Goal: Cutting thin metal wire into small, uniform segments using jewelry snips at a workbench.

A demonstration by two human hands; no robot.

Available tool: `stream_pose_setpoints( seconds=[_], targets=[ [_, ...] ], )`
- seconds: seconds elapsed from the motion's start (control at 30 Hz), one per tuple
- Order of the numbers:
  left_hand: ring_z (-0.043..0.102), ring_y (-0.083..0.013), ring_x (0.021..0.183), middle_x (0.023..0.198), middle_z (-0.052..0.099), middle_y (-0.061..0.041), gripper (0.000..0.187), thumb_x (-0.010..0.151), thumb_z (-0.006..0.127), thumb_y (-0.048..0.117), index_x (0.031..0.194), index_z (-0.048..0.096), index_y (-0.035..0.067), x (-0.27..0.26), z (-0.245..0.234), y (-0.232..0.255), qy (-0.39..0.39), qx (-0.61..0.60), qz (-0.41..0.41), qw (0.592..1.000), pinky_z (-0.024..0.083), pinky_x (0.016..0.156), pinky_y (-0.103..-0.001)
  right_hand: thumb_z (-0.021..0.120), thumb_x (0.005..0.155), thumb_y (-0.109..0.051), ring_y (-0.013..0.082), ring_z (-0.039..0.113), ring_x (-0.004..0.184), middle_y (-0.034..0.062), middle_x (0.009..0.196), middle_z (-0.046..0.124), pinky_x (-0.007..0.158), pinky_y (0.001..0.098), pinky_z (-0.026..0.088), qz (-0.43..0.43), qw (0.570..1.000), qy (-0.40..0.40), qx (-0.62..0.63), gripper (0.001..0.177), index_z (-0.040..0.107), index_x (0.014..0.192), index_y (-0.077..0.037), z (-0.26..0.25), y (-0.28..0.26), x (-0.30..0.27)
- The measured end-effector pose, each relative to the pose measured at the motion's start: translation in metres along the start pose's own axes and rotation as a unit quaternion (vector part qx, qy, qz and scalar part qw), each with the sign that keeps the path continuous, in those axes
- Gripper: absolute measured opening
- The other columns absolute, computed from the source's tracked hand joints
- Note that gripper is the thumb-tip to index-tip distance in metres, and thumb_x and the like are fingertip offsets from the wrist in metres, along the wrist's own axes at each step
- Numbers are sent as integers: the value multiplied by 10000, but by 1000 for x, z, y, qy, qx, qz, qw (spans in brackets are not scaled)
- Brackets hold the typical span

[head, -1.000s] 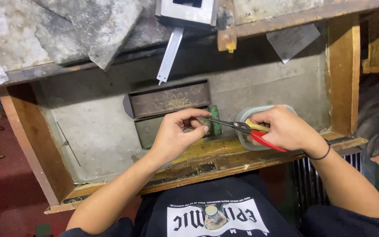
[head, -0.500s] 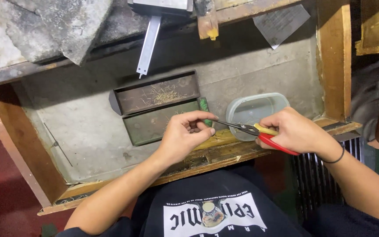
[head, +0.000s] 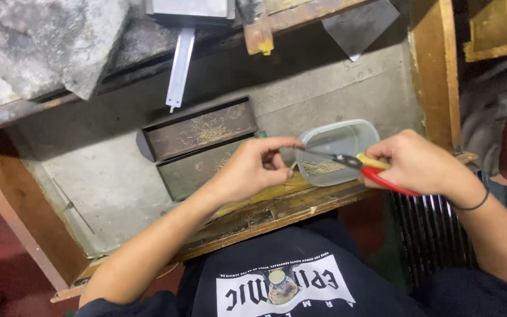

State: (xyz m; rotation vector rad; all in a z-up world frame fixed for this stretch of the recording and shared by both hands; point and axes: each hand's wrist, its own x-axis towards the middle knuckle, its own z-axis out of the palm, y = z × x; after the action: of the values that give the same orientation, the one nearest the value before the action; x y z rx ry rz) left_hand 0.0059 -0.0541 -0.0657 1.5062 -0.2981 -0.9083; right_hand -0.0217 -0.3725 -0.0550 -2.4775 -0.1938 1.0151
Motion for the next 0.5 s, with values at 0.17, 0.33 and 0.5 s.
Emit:
stream_pose_setpoints(
  seconds=[0.17,0.33,0.5],
  targets=[
    [530,-54,604,691,593,53,582,810,657,13,1384,631,108,48,3,17,-41,110,-7,993,435,585,-229,840,762,-320,142,386,532,29,498,482,552,311,372,108,993,2,-53,382,626,535,-99,-26,7,-7],
    [603,-77,636,706,680,70,696,726,618,77,1418,620,152,87,7,14,-77,216,-15,973,475,667,-248,767,817,-534,193,359,599,68,521,433,586,331,375,169,980,-10,-106,590,541,552,-58,-42,8,-10],
    [548,-88,601,681,684,53,704,718,606,73,1421,611,86,92,7,8,-86,219,-33,971,452,634,-265,731,823,-626,221,451,595,92,532,528,606,344,388,213,970,-31,-117,636,617,569,-54,-50,4,-10]
  ],
)
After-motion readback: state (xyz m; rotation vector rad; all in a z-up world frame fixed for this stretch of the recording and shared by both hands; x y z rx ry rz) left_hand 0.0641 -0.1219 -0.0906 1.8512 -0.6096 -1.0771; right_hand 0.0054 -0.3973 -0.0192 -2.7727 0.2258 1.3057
